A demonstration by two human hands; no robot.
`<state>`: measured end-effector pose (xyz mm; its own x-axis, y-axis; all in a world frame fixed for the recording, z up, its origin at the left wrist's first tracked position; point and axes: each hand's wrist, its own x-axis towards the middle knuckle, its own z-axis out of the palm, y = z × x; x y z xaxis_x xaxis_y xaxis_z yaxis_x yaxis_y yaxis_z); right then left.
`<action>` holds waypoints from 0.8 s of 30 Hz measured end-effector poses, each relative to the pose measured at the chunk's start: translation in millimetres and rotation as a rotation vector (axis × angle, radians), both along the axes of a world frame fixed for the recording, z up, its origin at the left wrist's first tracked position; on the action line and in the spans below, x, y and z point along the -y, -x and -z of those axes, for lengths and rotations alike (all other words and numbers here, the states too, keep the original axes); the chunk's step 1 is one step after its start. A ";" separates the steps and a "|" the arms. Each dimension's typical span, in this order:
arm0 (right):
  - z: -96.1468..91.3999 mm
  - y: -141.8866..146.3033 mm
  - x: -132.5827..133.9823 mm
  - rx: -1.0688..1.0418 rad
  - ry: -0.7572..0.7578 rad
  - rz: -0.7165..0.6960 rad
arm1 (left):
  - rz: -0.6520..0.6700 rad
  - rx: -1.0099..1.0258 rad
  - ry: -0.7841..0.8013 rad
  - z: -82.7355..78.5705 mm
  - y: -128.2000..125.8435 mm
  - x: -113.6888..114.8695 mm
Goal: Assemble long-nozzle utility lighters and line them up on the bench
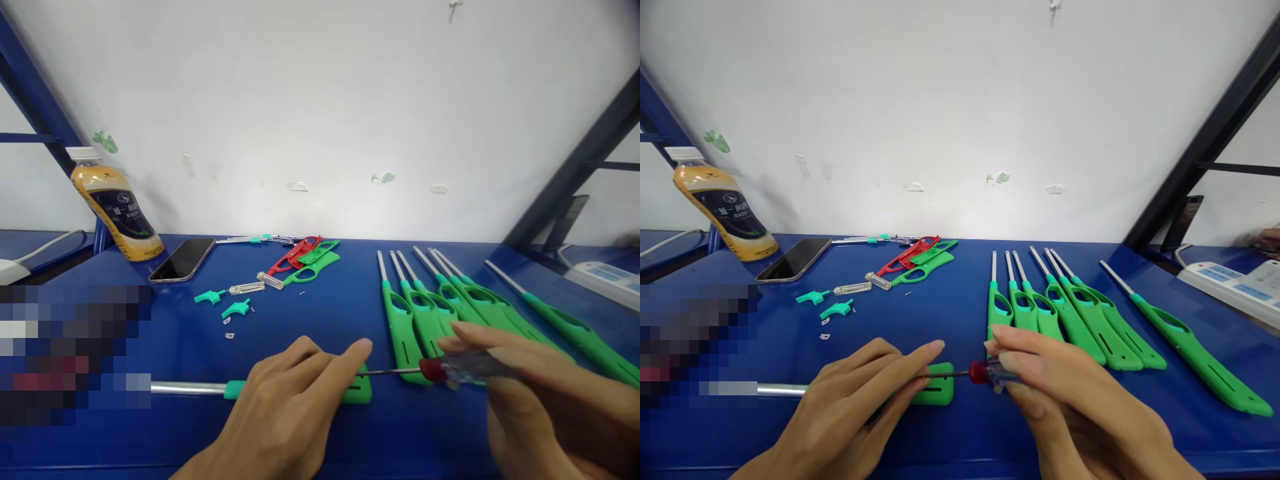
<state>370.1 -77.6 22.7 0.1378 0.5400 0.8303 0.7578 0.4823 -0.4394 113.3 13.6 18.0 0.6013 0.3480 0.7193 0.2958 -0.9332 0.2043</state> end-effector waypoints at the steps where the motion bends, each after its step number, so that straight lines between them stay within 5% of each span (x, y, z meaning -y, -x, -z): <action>1: -4.7 0.9 -0.1 0.027 -0.011 0.005 | 0.001 0.003 0.004 -0.8 -4.0 1.0; 7: -29.6 34.8 -13.2 0.026 -0.086 -0.008 | -0.011 -0.032 0.033 -7.9 -23.1 0.6; 15: -35.4 44.8 -16.1 0.118 -0.037 0.051 | -0.002 -0.080 0.041 -0.9 -24.8 -0.5; 24: -42.4 42.4 -24.2 0.100 -0.048 -0.150 | -0.012 -0.093 0.063 2.2 -24.4 2.3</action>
<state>327.7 -53.4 65.1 -0.0260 0.5075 0.8612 0.7143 0.6121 -0.3392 137.6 11.3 15.8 0.6598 0.3979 0.6375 0.3268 -0.9158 0.2334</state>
